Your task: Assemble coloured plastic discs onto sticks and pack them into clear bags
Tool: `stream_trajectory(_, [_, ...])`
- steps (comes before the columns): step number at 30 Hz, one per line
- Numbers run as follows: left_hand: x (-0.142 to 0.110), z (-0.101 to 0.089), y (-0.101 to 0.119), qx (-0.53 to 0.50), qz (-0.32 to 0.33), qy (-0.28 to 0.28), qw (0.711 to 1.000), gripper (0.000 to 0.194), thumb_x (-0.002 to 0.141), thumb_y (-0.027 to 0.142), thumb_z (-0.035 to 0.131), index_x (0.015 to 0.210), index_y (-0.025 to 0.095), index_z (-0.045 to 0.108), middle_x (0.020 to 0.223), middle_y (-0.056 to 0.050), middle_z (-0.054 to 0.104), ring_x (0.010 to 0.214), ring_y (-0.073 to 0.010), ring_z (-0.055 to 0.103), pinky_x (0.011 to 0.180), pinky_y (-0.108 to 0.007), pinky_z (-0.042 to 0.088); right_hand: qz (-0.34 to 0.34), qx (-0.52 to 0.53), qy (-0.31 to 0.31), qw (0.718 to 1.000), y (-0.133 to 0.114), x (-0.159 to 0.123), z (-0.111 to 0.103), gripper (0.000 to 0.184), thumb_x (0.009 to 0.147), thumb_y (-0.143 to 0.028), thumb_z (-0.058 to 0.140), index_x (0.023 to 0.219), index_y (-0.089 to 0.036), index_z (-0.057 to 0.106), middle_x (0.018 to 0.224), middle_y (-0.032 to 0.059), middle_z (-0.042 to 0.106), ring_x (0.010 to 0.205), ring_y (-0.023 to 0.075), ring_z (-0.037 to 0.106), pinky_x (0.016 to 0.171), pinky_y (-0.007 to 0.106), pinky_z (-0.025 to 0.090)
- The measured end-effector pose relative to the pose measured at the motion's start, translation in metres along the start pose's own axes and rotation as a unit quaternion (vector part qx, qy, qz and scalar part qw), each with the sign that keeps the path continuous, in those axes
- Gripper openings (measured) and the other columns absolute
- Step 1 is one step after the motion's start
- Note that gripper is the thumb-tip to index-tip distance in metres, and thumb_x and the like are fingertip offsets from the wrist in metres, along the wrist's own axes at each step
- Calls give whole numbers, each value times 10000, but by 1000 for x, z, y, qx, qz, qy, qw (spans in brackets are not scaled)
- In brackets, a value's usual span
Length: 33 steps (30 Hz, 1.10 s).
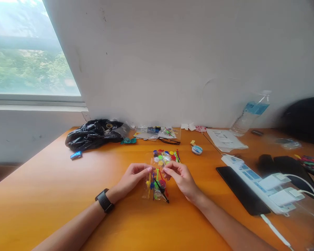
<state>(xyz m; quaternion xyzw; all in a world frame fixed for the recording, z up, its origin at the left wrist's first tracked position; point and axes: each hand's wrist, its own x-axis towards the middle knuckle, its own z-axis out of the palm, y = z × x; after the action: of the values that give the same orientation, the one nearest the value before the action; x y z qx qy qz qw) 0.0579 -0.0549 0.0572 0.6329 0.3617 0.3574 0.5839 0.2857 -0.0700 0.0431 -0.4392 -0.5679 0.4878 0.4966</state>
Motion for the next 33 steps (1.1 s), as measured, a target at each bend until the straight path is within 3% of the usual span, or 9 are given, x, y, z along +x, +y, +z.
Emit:
stream_trajectory(4, [-1, 1, -3, 17, -19, -18, 1000, 554, 955, 622, 676, 824, 102, 818, 758, -64, 741, 687, -160, 569, 683, -255, 430, 15, 21, 5, 1000, 6, 1, 1, 358, 873, -540, 807, 917, -190, 748, 848, 46, 732, 755, 177, 636, 694, 297, 505])
stream_trajectory(10, [-3, 1, -5, -31, -33, 9, 999, 622, 983, 665, 602, 752, 122, 799, 714, -48, 714, 630, -137, 545, 614, -243, 396, 17, 14, 39, 999, 11, 3, -1, 395, 864, -560, 813, 817, -178, 725, 756, 20, 670, 699, 149, 569, 672, 282, 461])
stream_trajectory(14, [1, 0, -6, -45, -2, 50, 998, 406, 886, 554, 791, 942, 154, 826, 948, -68, 794, 869, -197, 677, 756, -251, 496, 18, 15, 3, 1000, 11, 2, -2, 378, 881, -535, 800, 793, -177, 715, 743, 9, 652, 698, 143, 561, 672, 276, 449])
stream_trajectory(17, [3, -1, -10, -69, -6, 78, 995, 407, 833, 484, 864, 1083, 169, 804, 1105, -92, 797, 982, -214, 700, 845, -271, 526, 24, 7, -20, 999, 13, 2, -1, 348, 885, -513, 798, 814, -179, 730, 782, 17, 678, 745, 156, 597, 693, 276, 462])
stream_trajectory(21, [4, -2, -13, -66, -11, 85, 994, 357, 827, 480, 872, 898, 142, 783, 866, -63, 780, 783, -156, 665, 740, -240, 502, 20, 7, 2, 1000, 17, 4, 0, 342, 868, -520, 815, 915, -190, 737, 872, 34, 721, 827, 182, 649, 721, 283, 508])
stream_trajectory(25, [3, -3, -14, -85, -17, 101, 991, 369, 833, 485, 868, 791, 144, 734, 750, -26, 731, 685, -119, 611, 675, -217, 464, 14, 5, 13, 1000, 19, 7, -4, 360, 869, -537, 809, 873, -189, 716, 789, 28, 702, 726, 168, 627, 648, 280, 510])
stream_trajectory(30, [4, -4, -17, -111, -29, 97, 989, 375, 818, 464, 886, 781, 147, 688, 758, -22, 728, 683, -113, 617, 678, -215, 473, -14, -19, 23, 999, 18, 7, -7, 316, 889, -506, 797, 872, -199, 725, 823, 33, 706, 776, 181, 646, 717, 302, 542])
stream_trajectory(33, [5, -4, -18, -103, -12, 100, 990, 353, 811, 434, 897, 927, 160, 706, 800, -10, 729, 691, -115, 630, 704, -228, 501, -47, -25, 39, 998, 16, 7, -6, 296, 873, -482, 820, 976, -216, 740, 916, 40, 721, 866, 197, 673, 834, 331, 567])
